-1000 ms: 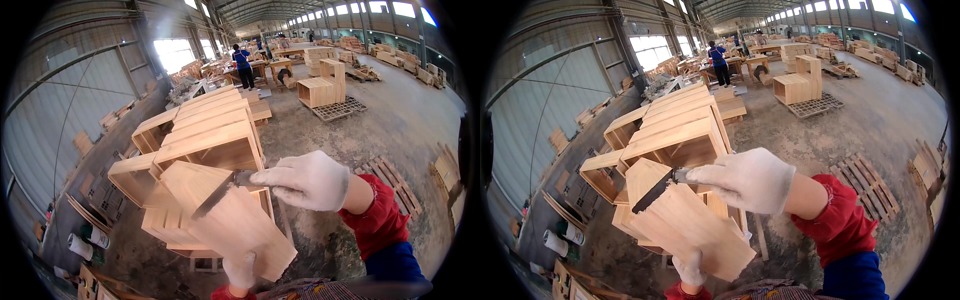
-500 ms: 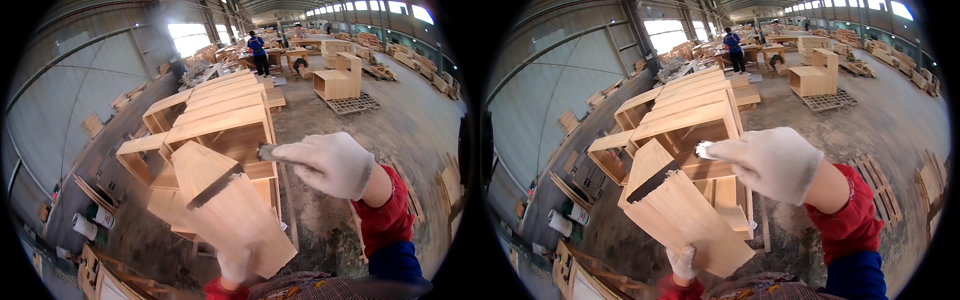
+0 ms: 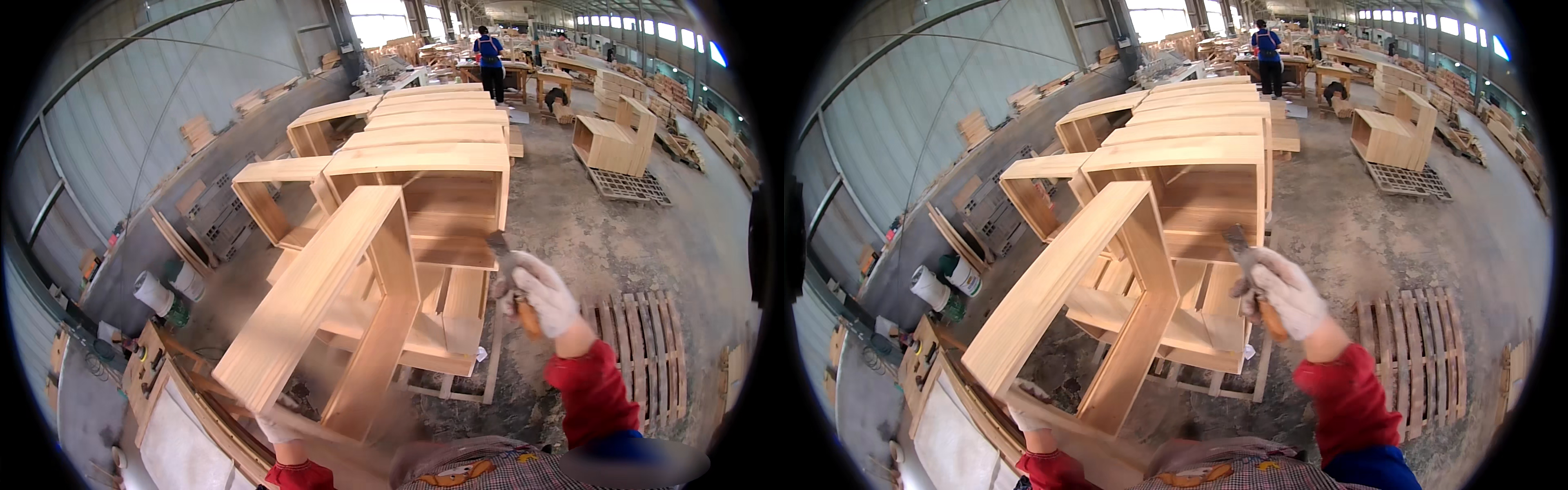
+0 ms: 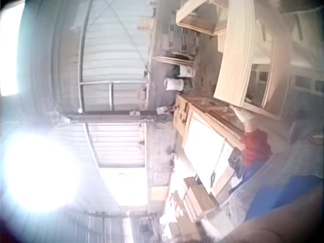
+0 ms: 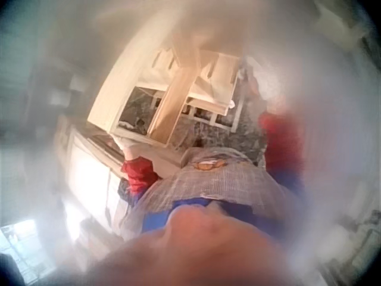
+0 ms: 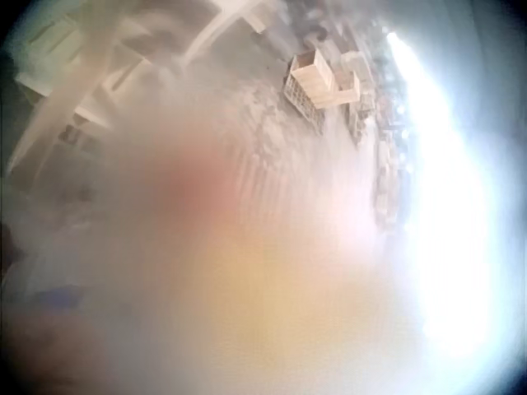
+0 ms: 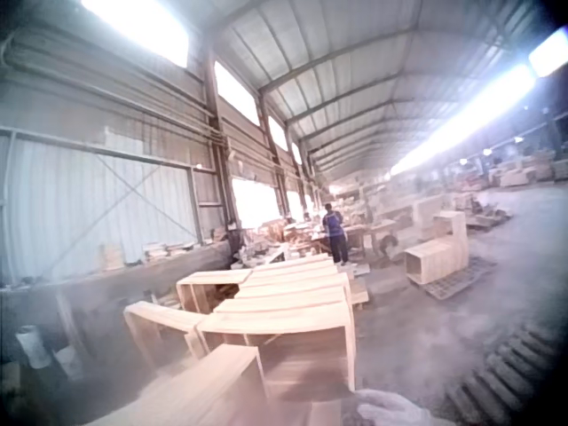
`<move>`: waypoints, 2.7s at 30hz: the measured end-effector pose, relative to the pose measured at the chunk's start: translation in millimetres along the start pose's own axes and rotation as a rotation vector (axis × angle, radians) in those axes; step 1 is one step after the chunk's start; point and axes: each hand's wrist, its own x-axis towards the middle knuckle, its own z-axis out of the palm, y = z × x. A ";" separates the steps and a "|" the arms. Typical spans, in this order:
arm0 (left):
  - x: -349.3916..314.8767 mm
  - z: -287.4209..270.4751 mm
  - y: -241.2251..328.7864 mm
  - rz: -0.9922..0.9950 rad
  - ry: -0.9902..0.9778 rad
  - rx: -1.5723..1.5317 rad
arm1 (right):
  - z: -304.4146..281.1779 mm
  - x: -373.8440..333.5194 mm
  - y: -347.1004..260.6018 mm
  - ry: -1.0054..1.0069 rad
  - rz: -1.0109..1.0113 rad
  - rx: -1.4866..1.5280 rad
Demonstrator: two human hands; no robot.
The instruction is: The person applies putty to the joints and edges of several wooden box-like structures using a putty knife. The person picks up individual boxes, applies the filler, and then places them back onto a stack on a pallet.
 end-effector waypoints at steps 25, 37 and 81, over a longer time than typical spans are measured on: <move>174.3 -31.6 -92.4 0.302 -0.040 0.715 | 52.8 62.6 95.9 0.594 -0.191 -0.060; 238.2 66.0 -122.4 0.469 -0.259 0.742 | -9.8 1.2 115.4 0.945 -0.221 0.053; 176.4 368.2 -15.7 1.240 -1.206 1.110 | 75.2 14.4 48.9 0.972 -0.355 -1.308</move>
